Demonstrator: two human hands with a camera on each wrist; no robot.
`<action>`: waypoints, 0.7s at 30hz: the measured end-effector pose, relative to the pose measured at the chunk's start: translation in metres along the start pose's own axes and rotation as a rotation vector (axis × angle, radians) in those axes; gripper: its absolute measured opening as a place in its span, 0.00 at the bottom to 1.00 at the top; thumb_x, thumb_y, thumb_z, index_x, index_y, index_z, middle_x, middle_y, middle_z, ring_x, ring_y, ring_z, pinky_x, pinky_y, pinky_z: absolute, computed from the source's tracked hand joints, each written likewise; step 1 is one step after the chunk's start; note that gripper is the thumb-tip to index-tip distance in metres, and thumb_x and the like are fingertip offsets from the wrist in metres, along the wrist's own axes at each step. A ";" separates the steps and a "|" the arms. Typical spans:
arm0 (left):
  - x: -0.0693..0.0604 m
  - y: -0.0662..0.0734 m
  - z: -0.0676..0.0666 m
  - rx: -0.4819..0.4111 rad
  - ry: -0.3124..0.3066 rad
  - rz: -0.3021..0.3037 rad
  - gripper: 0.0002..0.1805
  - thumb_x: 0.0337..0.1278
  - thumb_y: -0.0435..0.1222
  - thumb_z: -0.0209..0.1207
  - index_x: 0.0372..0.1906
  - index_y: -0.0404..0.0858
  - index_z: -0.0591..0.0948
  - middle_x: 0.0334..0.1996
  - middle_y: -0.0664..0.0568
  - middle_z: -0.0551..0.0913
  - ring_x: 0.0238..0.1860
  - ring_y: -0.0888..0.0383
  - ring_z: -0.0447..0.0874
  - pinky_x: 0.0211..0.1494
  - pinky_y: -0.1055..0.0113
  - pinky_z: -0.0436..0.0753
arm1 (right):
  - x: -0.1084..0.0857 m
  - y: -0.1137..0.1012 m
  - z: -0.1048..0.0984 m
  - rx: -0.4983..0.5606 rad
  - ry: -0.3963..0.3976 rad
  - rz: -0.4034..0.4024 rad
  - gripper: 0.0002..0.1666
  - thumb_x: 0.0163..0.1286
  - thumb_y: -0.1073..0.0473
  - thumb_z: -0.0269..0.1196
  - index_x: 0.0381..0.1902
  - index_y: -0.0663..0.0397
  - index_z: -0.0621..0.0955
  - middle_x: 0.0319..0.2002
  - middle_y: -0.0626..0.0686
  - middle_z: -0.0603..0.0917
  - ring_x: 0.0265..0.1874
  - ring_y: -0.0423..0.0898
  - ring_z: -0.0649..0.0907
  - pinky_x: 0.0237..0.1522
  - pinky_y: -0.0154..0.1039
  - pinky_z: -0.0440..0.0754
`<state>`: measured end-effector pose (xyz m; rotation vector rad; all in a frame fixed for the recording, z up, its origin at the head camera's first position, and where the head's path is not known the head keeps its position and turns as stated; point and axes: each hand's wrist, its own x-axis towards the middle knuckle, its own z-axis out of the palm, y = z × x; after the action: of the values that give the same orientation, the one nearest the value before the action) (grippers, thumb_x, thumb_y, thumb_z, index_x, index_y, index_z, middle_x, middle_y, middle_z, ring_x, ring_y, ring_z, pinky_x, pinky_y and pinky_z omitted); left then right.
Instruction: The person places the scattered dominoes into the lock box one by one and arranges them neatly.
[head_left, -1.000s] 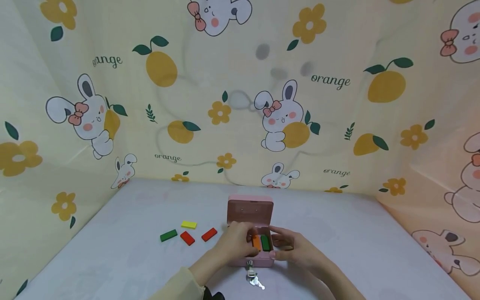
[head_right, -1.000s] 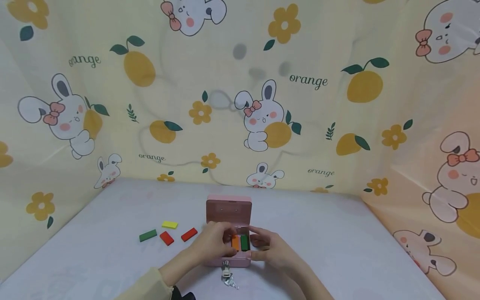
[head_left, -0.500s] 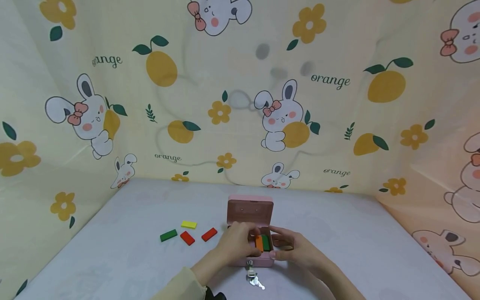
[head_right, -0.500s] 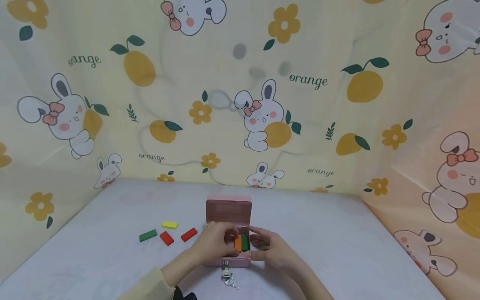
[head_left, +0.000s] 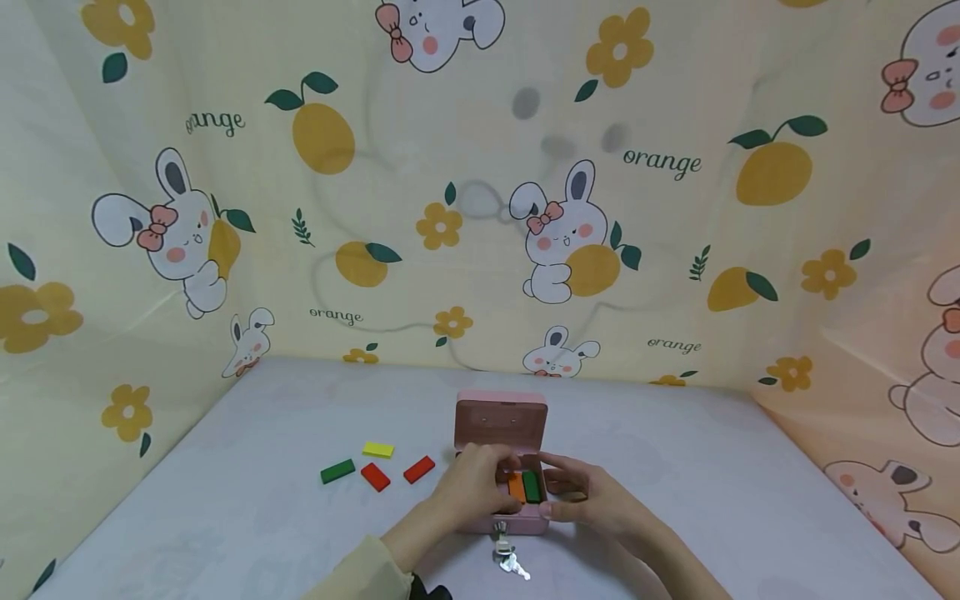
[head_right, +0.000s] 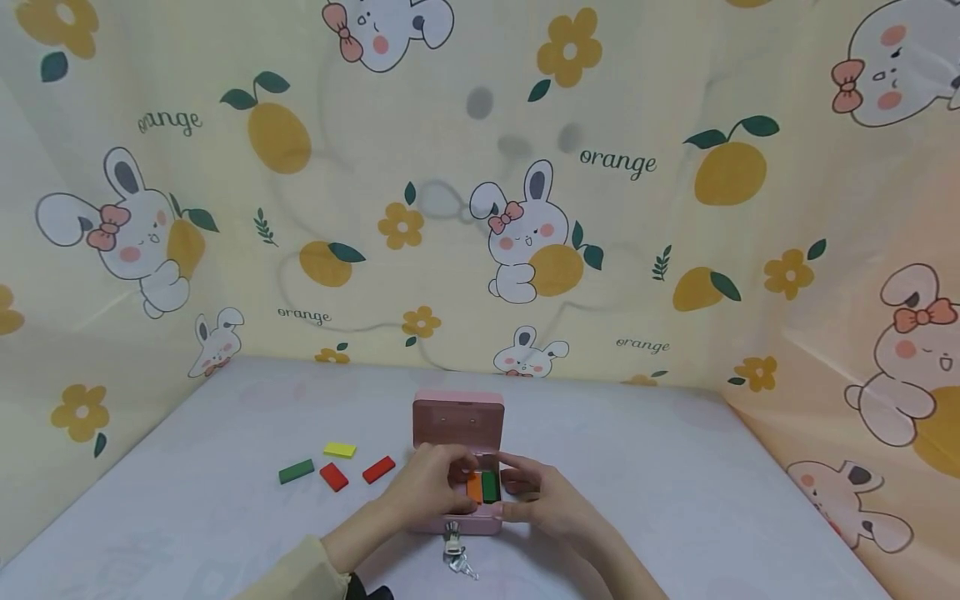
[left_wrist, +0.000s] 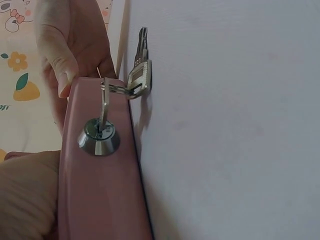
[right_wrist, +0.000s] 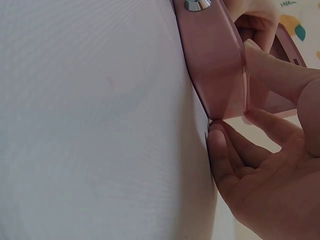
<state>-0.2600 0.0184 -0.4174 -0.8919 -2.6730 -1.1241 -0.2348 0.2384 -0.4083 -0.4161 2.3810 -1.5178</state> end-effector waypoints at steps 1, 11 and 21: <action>0.000 0.000 0.000 -0.004 0.000 -0.002 0.21 0.37 0.33 0.78 0.42 0.37 0.85 0.34 0.56 0.85 0.31 0.64 0.79 0.36 0.73 0.78 | 0.000 0.000 0.000 0.000 0.000 0.000 0.44 0.62 0.57 0.71 0.73 0.52 0.66 0.62 0.63 0.75 0.59 0.62 0.75 0.58 0.68 0.65; 0.001 -0.001 0.002 -0.019 -0.005 -0.025 0.20 0.40 0.33 0.78 0.42 0.36 0.84 0.32 0.56 0.84 0.30 0.63 0.78 0.35 0.73 0.78 | -0.001 -0.001 0.000 -0.005 -0.002 0.000 0.45 0.61 0.56 0.72 0.73 0.51 0.66 0.61 0.63 0.75 0.59 0.61 0.75 0.59 0.67 0.66; 0.002 0.001 0.002 0.003 0.005 -0.031 0.19 0.41 0.35 0.78 0.41 0.37 0.84 0.29 0.58 0.81 0.29 0.64 0.75 0.34 0.73 0.77 | -0.001 -0.001 -0.001 -0.003 -0.010 -0.025 0.44 0.62 0.57 0.71 0.73 0.52 0.66 0.61 0.63 0.75 0.58 0.61 0.76 0.58 0.68 0.65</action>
<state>-0.2605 0.0213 -0.4180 -0.8487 -2.6927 -1.1270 -0.2339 0.2396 -0.4072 -0.4541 2.3787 -1.5196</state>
